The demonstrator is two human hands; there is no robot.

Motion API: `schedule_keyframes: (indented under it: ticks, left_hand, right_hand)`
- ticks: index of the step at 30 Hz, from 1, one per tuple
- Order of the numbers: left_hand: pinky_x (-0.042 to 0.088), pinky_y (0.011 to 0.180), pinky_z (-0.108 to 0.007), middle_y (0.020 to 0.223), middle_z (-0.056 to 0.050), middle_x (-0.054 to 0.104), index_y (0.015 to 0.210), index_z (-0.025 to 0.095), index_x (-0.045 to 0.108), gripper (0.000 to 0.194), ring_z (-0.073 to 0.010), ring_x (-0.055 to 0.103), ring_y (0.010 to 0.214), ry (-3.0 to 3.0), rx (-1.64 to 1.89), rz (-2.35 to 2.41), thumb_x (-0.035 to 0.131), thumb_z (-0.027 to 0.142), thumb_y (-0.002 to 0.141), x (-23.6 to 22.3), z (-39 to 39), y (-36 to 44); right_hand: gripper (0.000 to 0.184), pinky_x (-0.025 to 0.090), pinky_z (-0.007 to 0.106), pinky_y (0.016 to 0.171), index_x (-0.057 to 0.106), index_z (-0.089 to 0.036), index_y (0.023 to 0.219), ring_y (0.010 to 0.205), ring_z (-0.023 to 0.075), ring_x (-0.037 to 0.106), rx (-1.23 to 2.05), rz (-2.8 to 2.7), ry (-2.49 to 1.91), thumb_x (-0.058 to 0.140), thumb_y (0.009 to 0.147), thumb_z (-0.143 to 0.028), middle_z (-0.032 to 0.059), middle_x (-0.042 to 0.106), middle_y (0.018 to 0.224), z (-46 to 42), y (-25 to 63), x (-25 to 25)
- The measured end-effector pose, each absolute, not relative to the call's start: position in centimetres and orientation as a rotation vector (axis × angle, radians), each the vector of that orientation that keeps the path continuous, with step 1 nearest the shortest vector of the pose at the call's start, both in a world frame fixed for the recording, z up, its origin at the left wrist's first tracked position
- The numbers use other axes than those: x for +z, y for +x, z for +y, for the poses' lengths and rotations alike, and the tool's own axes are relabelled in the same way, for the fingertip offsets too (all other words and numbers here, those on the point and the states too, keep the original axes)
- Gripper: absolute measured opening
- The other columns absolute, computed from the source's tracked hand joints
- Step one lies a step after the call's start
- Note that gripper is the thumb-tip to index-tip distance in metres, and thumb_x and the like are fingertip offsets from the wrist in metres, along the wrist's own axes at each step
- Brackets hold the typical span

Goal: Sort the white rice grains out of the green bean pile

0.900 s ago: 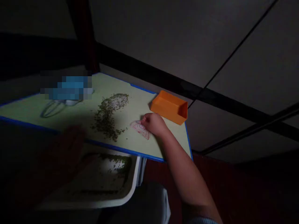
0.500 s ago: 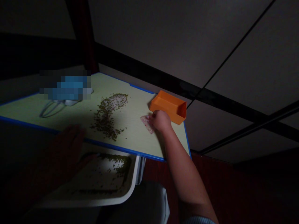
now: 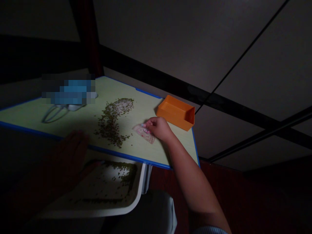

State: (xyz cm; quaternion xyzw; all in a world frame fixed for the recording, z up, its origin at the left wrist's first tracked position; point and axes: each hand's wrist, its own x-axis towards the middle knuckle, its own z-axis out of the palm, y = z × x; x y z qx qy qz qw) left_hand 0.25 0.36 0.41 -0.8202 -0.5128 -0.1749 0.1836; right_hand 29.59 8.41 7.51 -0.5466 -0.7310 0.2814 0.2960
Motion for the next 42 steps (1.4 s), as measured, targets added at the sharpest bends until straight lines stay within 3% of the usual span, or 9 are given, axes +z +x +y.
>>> schedule_keyframes:
  ticks: [5, 10, 13, 20, 30, 34, 39, 42]
  left_hand:
    - [0.034, 0.105, -0.052, 0.132, -0.032, 0.041, 0.126, -0.005, 0.038, 0.083, -0.0428, 0.035, 0.130, -2.316, -0.475, -1.485, 0.038, 0.060, 0.074, 0.3, 0.4, 0.2]
    - [0.032, 0.106, -0.052, 0.135, -0.032, 0.039, 0.128, -0.004, 0.036, 0.084, -0.0425, 0.033, 0.131, -2.320, -0.483, -1.503, 0.037, 0.061, 0.074, -0.2, 0.5, 0.2]
    - [0.033, 0.106, -0.052, 0.135, -0.031, 0.040, 0.129, -0.003, 0.034, 0.084, -0.0420, 0.033, 0.132, -2.324, -0.487, -1.519, 0.036, 0.060, 0.075, -0.2, 0.6, 0.2]
    - [0.034, 0.106, -0.052, 0.136, -0.030, 0.040, 0.132, 0.000, 0.030, 0.083, -0.0404, 0.029, 0.135, -2.326, -0.509, -1.501, 0.038, 0.059, 0.075, 0.1, 0.4, 0.2]
    - [0.033, 0.107, -0.053, 0.137, -0.032, 0.040, 0.131, -0.002, 0.032, 0.084, -0.0404, 0.027, 0.136, -2.356, -0.525, -1.534, 0.039, 0.060, 0.074, 0.3, 0.4, 0.2]
    - [0.030, 0.110, -0.051, 0.139, -0.029, 0.039, 0.132, 0.001, 0.034, 0.083, -0.0392, 0.026, 0.137, -2.381, -0.540, -1.623, 0.038, 0.059, 0.074, 0.7, 0.2, 0.5]
    - [0.028, 0.111, -0.052, 0.141, -0.024, 0.039, 0.138, 0.009, 0.023, 0.078, -0.0365, 0.023, 0.139, -2.429, -0.624, -1.637, 0.033, 0.056, 0.077, 1.6, -0.3, 0.9]
    - [0.027, 0.112, -0.051, 0.140, -0.028, 0.039, 0.135, 0.003, 0.029, 0.081, -0.0381, 0.024, 0.138, -2.402, -0.566, -1.620, 0.035, 0.058, 0.076, 1.1, -0.1, 0.6]
  right_hand:
    - [0.028, 0.028, 0.022, 0.049, 0.064, -0.012, 0.071, 0.049, 0.0082, 0.044, 0.624, -2.020, -1.539, 0.060, 0.077, -0.039, 0.0008, 0.057, 0.056, 8.5, 29.2, 7.4]
    - [0.026, 0.025, 0.024, 0.050, 0.069, -0.015, 0.074, 0.053, 0.0114, 0.049, 0.143, -2.009, -1.855, 0.058, 0.080, -0.038, 0.0048, 0.064, 0.063, 8.9, 29.7, 7.8]
    - [0.024, 0.026, 0.025, 0.052, 0.070, -0.016, 0.079, 0.058, 0.0135, 0.054, 0.032, -1.984, -1.915, 0.056, 0.082, -0.035, 0.0060, 0.067, 0.069, 9.1, 30.0, 7.9]
    - [0.024, 0.034, 0.024, 0.064, 0.071, -0.019, 0.088, 0.069, 0.0143, 0.057, 0.078, -2.189, -1.543, 0.052, 0.087, -0.035, 0.0043, 0.070, 0.077, 8.6, 28.5, 7.6]
    - [0.022, 0.035, 0.027, 0.075, 0.069, -0.021, 0.089, 0.077, 0.0152, 0.056, 0.197, -2.410, -1.238, 0.049, 0.090, -0.032, 0.0034, 0.069, 0.083, 8.2, 27.1, 7.7]
    - [0.021, 0.037, 0.027, 0.072, 0.069, -0.017, 0.086, 0.074, 0.0146, 0.056, 0.307, -2.419, -1.143, 0.051, 0.088, -0.030, 0.0053, 0.067, 0.079, 8.2, 28.0, 7.8]
    - [0.018, 0.038, 0.023, 0.063, 0.067, -0.014, 0.082, 0.065, 0.0108, 0.052, 0.602, -2.280, -1.171, 0.055, 0.085, -0.027, 0.0028, 0.062, 0.071, 7.7, 29.0, 8.3]
    - [0.015, 0.034, 0.021, 0.054, 0.064, -0.014, 0.078, 0.055, 0.0079, 0.046, 0.768, -2.194, -1.285, 0.056, 0.082, -0.025, -0.0013, 0.055, 0.063, 7.4, 29.6, 8.7]
